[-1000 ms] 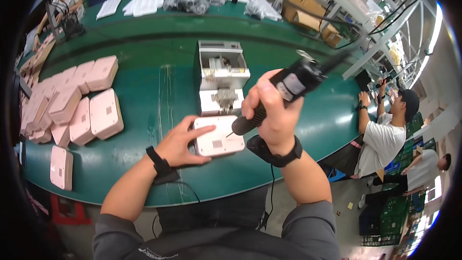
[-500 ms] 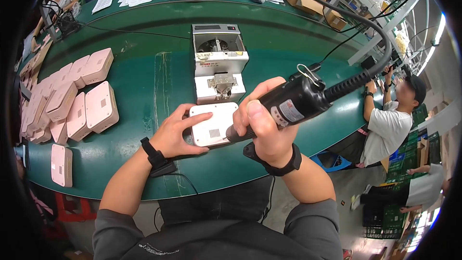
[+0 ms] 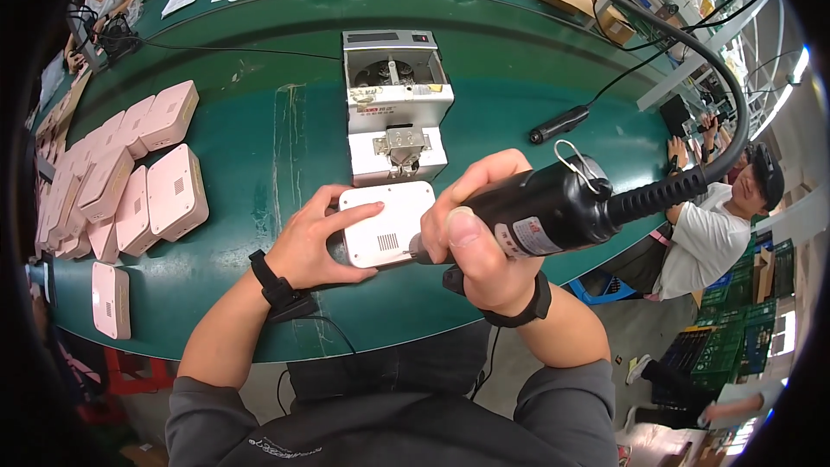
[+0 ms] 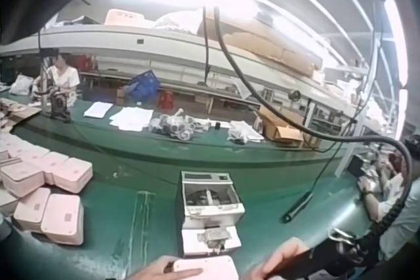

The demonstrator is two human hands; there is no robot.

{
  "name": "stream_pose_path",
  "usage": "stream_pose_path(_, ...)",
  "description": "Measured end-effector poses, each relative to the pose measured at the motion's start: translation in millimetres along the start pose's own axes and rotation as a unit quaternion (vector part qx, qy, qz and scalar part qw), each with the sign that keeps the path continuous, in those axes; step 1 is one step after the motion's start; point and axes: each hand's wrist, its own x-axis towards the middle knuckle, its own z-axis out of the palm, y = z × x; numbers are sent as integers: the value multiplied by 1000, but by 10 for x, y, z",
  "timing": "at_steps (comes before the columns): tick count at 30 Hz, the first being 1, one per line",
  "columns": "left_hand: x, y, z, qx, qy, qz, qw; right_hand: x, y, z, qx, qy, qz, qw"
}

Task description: The person picks up a pink plastic housing, places it on the table, and uses a power screwdriver to drive screws into the back panel. After securing the screws, the person sets the housing aside and repeats the process with another pink housing.

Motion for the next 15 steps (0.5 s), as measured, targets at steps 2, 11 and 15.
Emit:
stream_pose_path(2,2,2,5,-9,2,1,1000,-15,53,-2,19,-3,4,1000)
stream_pose_path(11,-22,6,5,-13,8,-2,1000,-22,100,-12,26,4,19,999)
stream_pose_path(15,-23,2,-9,-12,11,-1,1000,-20,108,28,12,-1,2,1000)
